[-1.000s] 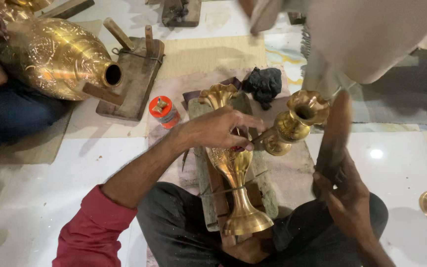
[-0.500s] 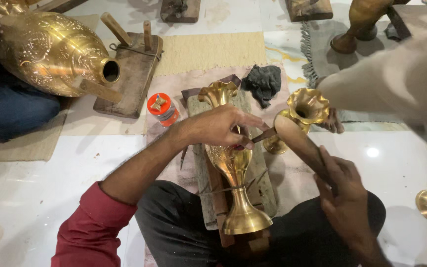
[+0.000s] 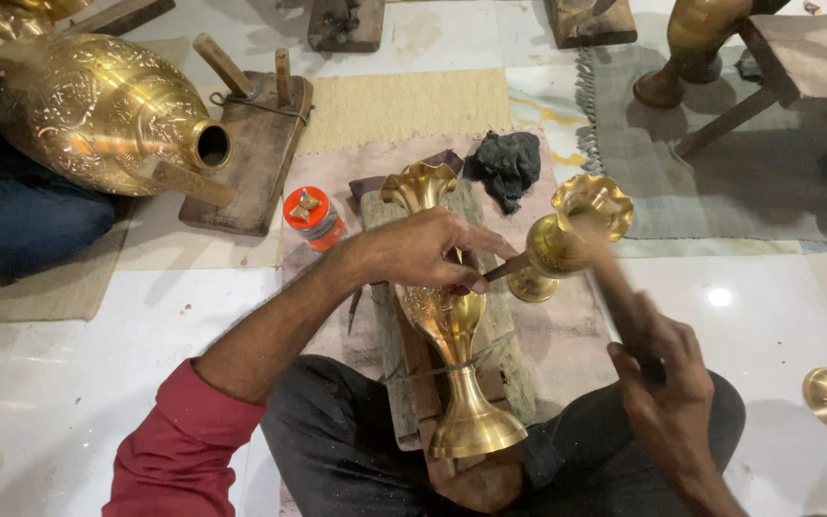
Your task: The person sits on the floor holding a chisel against a brass vase and strikes it repeatedly with a wooden mallet to engrave a decorative pattern into the metal surface, repositioning the chisel on the vase as they work.
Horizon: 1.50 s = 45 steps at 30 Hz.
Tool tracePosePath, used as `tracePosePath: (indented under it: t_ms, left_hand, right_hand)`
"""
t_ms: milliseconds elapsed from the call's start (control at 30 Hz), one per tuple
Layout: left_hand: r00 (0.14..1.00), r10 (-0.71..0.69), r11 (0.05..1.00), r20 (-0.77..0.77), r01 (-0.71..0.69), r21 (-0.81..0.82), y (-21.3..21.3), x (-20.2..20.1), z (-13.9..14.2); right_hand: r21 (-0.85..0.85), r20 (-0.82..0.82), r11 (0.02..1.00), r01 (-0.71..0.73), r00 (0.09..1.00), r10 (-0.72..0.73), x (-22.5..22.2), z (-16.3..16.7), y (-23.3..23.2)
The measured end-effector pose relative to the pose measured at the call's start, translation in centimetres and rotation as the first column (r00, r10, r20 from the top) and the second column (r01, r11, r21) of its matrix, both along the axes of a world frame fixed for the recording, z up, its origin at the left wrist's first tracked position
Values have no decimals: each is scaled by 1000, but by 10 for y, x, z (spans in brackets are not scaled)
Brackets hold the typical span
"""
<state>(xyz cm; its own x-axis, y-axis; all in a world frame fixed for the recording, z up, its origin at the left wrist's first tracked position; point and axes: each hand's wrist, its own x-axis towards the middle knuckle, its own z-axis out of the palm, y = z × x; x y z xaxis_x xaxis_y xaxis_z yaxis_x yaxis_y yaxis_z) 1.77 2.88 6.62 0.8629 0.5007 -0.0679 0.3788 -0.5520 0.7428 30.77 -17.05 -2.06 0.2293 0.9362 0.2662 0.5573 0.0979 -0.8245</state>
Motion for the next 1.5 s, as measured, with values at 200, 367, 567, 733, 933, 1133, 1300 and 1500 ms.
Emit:
tracePosePath:
  t_ms: [200, 367, 567, 733, 933, 1133, 1300, 1500]
  left_hand:
    - [994, -42, 999, 101, 41, 11, 3, -1, -9]
    - [956, 160, 986, 247, -144, -82, 0, -12, -13]
    - [938, 283, 958, 200, -287, -7, -4, -20, -18]
    - [919, 347, 937, 189, -349, -23, -7, -20, -22]
    - [891, 403, 914, 207, -404, -42, -14, -19, -21]
    - [889, 418, 908, 189, -417, -48, -14, -16, -18]
    - [893, 410, 909, 185, -417, -1, -15, -16, -18]
    - [895, 423, 906, 144, -415, -80, -12, -15, -21]
  right_hand:
    - [-74, 301, 997, -13, 953, 35, 2, 11, 3]
    - [-329, 257, 943, -47, 957, 137, -2, 18, 13]
    - [-413, 233, 897, -158, 934, 271, -1, 19, 36]
    - [-357, 308, 924, -136, 917, 254, 11, 31, 56]
    - [-430, 596, 900, -68, 728, 340, 29, 60, 86]
    - [-236, -266, 924, -300, 935, 235, 39, 81, 112]
    - [-259, 237, 933, -250, 920, 313, 41, 79, 119]
    - [-198, 324, 937, -287, 883, 339, 36, 72, 113]
